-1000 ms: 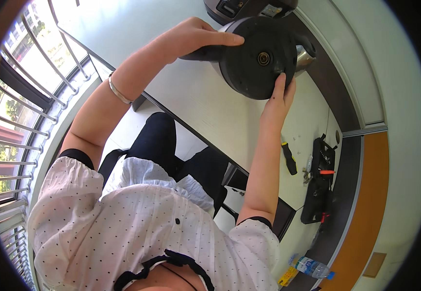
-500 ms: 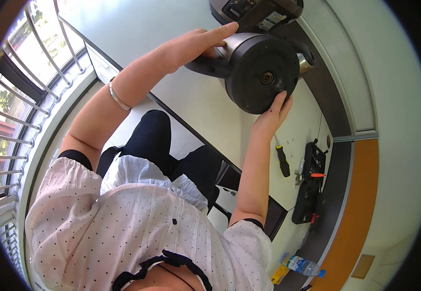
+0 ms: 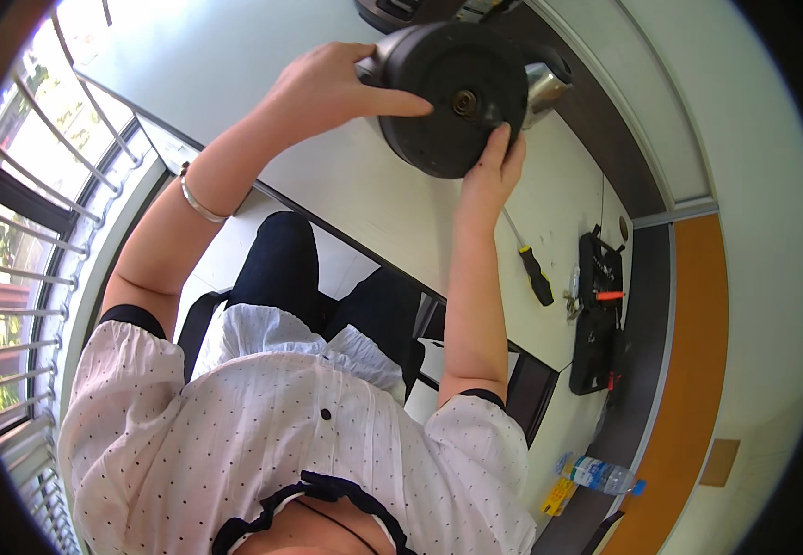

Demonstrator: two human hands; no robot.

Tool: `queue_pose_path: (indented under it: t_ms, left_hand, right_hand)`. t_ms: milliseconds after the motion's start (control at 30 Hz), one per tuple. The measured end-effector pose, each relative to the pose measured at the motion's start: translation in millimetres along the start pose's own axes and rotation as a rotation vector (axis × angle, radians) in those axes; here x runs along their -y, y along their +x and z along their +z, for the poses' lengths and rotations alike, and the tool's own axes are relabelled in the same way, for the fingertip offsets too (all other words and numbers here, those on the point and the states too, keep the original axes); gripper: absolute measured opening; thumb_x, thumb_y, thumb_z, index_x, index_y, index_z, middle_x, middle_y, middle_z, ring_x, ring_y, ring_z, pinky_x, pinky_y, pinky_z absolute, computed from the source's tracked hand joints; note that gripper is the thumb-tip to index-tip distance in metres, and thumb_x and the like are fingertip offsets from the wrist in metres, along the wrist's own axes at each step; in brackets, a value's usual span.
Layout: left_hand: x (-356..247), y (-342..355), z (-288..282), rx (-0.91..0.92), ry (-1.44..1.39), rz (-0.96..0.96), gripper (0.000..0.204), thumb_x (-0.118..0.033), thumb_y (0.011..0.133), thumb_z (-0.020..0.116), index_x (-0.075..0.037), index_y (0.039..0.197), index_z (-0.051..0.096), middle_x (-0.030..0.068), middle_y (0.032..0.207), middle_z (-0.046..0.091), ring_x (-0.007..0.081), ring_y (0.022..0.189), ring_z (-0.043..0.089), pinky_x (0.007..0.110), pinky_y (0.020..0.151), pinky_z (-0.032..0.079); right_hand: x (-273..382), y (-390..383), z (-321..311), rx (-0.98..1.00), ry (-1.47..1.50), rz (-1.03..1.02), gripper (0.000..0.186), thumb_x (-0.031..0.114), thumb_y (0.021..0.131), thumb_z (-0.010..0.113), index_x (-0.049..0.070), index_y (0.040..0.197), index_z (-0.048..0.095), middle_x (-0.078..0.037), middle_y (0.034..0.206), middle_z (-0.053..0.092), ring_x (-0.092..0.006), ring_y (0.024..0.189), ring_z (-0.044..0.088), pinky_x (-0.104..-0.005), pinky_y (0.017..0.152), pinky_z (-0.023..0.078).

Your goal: The person uses a screwdriver to remove screws from the base of an electric kettle, detaches the bottom cover, and then reattaches it by inserting and tightening the screws. The person handles the kettle and screws by hand while seated at a table.

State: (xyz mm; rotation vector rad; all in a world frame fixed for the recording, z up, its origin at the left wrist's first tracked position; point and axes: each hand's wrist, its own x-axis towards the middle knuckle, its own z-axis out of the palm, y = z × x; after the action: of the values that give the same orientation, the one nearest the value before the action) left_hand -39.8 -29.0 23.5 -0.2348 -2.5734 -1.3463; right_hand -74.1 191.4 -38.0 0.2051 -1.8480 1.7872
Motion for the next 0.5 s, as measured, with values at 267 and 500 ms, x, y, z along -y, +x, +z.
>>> queue_pose_path:
  t_ms: [267, 500]
  left_hand:
    - [5, 25, -25, 0.181, -0.375, 0.006, 0.05, -0.039, 0.071, 0.074, 0.004, 0.095, 0.069, 0.0122, 0.083, 0.068, 0.0207, 0.076, 0.067, 0.024, 0.077, 0.05]
    - [15, 53, -47, 0.171, -0.369, -0.099, 0.037, -0.033, 0.073, 0.069, 0.002, 0.083, 0.069, 0.0074, 0.072, 0.065, 0.0146, 0.064, 0.056, 0.024, 0.063, 0.042]
  right_hand:
    - [13, 1, -11, 0.275, 0.418, 0.179, 0.055, 0.042, 0.099, 0.037, 0.001, 0.136, 0.039, -0.01, 0.127, 0.052, -0.0177, 0.114, 0.051, -0.033, 0.097, 0.039]
    - [19, -5, -13, 0.352, 0.598, 0.265, 0.07, 0.05, 0.096, 0.039, -0.003, 0.141, 0.028, -0.015, 0.143, 0.038, -0.0264, 0.131, 0.039, -0.04, 0.096, 0.044]
